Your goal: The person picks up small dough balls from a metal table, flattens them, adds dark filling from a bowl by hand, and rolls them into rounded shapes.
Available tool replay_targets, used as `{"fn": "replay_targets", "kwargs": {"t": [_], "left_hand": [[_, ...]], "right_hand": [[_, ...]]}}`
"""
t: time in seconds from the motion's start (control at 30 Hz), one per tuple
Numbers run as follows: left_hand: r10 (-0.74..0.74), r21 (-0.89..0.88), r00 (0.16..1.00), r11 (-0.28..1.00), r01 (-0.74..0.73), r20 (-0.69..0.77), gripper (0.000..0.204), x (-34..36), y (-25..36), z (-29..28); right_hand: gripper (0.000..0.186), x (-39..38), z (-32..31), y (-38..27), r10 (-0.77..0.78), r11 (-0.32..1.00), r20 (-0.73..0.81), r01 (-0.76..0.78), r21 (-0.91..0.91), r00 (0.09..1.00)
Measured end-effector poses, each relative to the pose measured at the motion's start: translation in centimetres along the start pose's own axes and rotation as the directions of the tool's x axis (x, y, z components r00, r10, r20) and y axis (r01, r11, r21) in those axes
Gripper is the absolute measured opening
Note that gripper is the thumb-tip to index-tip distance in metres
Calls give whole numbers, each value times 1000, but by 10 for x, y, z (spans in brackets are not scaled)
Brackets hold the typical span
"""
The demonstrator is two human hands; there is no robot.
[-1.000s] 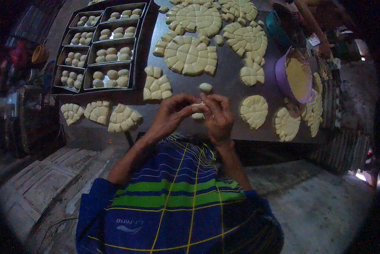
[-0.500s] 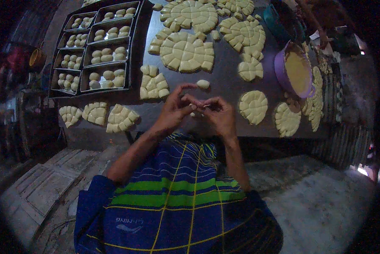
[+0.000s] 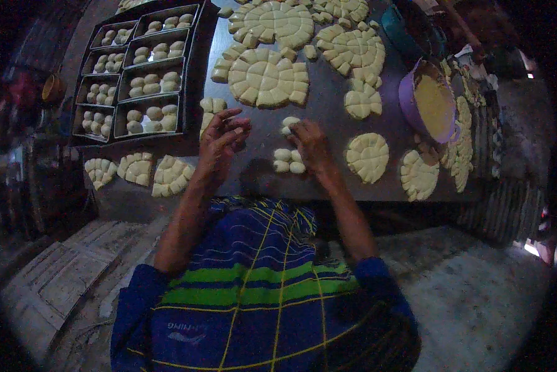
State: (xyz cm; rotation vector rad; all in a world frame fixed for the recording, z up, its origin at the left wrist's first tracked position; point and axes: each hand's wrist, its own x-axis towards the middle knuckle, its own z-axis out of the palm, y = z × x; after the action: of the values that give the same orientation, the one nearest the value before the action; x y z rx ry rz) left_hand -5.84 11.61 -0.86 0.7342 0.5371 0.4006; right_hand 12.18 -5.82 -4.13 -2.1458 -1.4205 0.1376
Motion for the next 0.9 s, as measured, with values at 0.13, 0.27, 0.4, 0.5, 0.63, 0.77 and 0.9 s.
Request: {"fn": "replay_targets", "kwargs": {"t": [0.13,0.27,0.4,0.5,0.63,0.77,0.9], "left_hand": [[20,46,997,999,-17,-75,43,-14,0,-13],[2,39,985,999,5,-174,42,-26,-9,-25],[14,-1,976,1000,-15,-216,42,-34,-20,-14],[3,10,968,1000,-1,-249,40,-36,-28,-6],[-27,72,952,996,51,-306,39,-33,-29,17],[-24,93,954,994,54,-300,39,-28,-42,26],[-30,38,967,998,41,-253,39,-27,-39,59]], "right_hand": [[34,-5,5,4,32,999,75,-31,-16,997],[35,-3,-6,4,92,993,195,-103,50,976],[27,1,-11,16,18,972,24,-23,234,1000],[20,-6,-30,70,128,992,-84,-129,-11,988],[30,-27,-97,172,232,953,-280,-275,-127,932],[25,-26,-109,228,218,970,-331,-241,-29,918],[20,-27,-99,253,81,969,-315,-149,-198,946]]}}
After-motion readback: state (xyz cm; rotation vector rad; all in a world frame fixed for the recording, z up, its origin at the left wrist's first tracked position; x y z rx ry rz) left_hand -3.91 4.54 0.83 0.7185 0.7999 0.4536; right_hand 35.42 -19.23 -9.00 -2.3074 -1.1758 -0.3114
